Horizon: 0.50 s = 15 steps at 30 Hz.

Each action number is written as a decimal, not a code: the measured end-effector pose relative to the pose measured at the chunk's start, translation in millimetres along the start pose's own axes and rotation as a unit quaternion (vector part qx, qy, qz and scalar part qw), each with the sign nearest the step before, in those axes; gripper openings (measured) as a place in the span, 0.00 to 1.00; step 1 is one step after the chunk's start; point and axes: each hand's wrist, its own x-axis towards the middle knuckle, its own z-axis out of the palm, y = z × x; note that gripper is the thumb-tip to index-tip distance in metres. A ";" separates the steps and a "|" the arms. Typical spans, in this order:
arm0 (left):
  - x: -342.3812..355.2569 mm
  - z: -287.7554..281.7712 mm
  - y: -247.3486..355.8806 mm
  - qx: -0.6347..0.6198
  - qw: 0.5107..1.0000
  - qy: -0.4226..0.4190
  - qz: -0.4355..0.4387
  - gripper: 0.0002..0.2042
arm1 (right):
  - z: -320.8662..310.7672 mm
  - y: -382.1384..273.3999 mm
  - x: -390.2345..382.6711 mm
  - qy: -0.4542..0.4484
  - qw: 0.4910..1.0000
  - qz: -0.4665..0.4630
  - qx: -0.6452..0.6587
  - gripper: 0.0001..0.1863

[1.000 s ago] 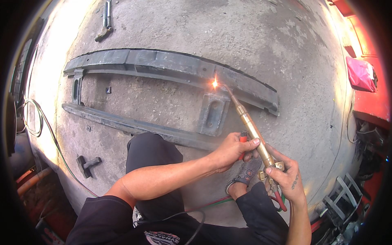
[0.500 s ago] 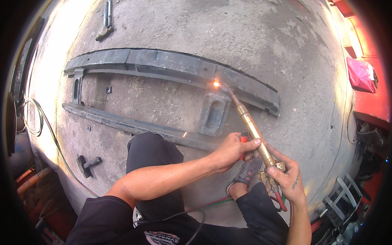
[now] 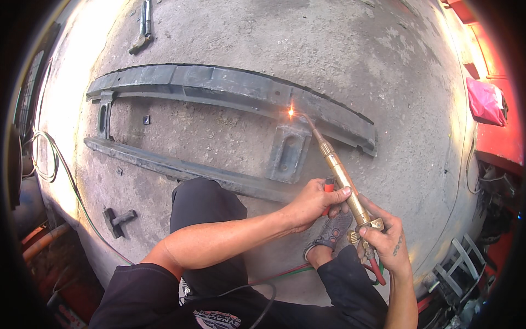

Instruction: The person uses a welding torch to heat and weld a metal frame lying on the floor. They move the torch along the seams of the frame, producing sparks as they work.

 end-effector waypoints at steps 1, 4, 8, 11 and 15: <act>0.3 -0.4 -0.4 0.000 1.000 0.000 0.000 0.11 | 0.6 -0.9 0.1 0.000 1.000 0.002 0.002 0.43; 0.2 -0.5 -1.2 -0.001 1.000 0.001 0.002 0.11 | 1.5 -2.4 -0.2 0.001 1.000 0.004 0.006 0.44; 0.6 -1.7 -1.6 0.006 1.000 -0.004 0.010 0.11 | 1.7 -6.4 -3.4 0.002 1.000 0.010 0.026 0.42; 0.4 -1.2 -1.6 0.002 1.000 -0.007 0.013 0.11 | 2.8 -9.5 -4.9 0.006 1.000 0.010 0.028 0.42; -1.1 -1.0 -0.3 -0.005 1.000 -0.007 0.008 0.11 | 3.9 -9.6 -3.6 0.011 1.000 0.010 0.010 0.43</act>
